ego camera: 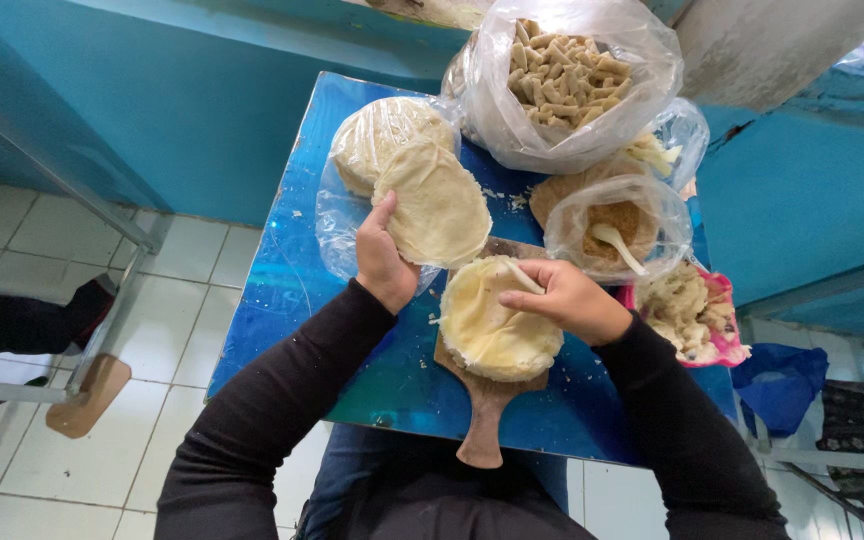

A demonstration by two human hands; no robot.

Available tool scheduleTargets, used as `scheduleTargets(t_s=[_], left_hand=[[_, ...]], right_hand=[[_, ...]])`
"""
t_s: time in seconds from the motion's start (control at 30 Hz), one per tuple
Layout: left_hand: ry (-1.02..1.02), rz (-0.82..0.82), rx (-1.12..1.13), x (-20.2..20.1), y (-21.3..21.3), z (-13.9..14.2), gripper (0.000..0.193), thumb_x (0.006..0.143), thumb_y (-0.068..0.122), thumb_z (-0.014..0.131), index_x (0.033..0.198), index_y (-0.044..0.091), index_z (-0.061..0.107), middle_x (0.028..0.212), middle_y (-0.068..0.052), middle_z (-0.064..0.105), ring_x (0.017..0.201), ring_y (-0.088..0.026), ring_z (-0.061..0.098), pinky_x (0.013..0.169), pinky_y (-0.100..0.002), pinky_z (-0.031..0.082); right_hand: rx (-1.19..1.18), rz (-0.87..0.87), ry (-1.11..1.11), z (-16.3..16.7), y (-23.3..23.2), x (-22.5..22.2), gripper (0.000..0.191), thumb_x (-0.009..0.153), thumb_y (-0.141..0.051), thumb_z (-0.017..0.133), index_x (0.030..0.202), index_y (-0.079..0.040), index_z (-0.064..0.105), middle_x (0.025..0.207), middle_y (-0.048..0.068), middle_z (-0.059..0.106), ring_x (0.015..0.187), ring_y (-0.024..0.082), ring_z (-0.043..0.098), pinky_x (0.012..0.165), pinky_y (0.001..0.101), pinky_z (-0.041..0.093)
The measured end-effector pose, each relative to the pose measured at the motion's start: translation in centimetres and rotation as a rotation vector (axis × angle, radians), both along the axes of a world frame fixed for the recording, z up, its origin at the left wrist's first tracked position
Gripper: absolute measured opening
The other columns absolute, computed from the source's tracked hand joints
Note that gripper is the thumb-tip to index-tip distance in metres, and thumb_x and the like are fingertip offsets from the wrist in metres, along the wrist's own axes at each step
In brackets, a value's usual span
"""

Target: The person stretches a piece of dough by hand, pulling and thinning it into a large thin sheet, then drapes it over a round dough base on a wooden paddle board, pressing it down and trimming the overhanging dough with a knife. They repeat the stretching with additional dough pieces and gather the trimmed scraps.

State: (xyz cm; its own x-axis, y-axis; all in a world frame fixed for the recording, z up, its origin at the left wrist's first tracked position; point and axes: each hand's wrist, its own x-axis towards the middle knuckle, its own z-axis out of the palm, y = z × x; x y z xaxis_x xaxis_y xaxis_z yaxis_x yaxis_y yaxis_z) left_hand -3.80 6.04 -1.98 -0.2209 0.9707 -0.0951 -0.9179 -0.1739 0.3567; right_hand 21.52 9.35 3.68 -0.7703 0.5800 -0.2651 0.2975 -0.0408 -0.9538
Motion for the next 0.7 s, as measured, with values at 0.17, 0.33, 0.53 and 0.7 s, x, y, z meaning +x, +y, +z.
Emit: scheduleTargets(t_s=[0.17,0.33,0.53,0.7], left_hand=[[-0.007,-0.036,0.015,0.3,-0.3,0.1,0.048,0.104,0.026,0.048,0.145,0.001,0.050,0.142,-0.014,0.060,0.129,-0.032,0.059,0.112,-0.047,0.046],[0.002,-0.037,0.027,0.4,-0.4,0.3,0.048,0.104,0.025,0.047,0.146,0.002,0.049,0.142,-0.014,0.060,0.130,-0.032,0.059,0.113,-0.047,0.046],[0.013,-0.027,0.028,0.3,-0.6,0.5,0.047,0.104,0.025,0.047,0.146,0.003,0.049,0.142,-0.014,0.060,0.130,-0.032,0.059,0.113,-0.047,0.046],[0.026,-0.017,0.039,0.5,-0.6,0.7,0.047,0.103,0.024,0.048,0.146,0.003,0.049,0.142,-0.014,0.060,0.130,-0.031,0.059,0.112,-0.047,0.046]], right_hand=[[0.155,-0.053,0.092,-1.4,0.5,0.5,0.032,0.098,-0.011,0.066,0.126,0.004,0.068,0.111,0.001,0.071,0.100,0.006,0.064,0.087,0.0241,0.054],[0.282,-0.167,0.027,-1.4,0.3,0.5,0.034,0.095,-0.012,0.068,0.126,0.001,0.069,0.110,0.002,0.074,0.097,0.005,0.065,0.085,0.0245,0.056],[0.731,-0.198,-0.109,0.6,-1.1,0.0,0.048,0.081,-0.012,0.078,0.127,-0.004,0.067,0.107,0.009,0.071,0.096,0.017,0.067,0.083,0.0313,0.055],[1.177,-0.124,-0.181,2.6,-2.7,0.7,0.030,0.077,-0.016,0.081,0.104,-0.007,0.073,0.100,0.011,0.068,0.097,0.031,0.060,0.088,0.0395,0.048]])
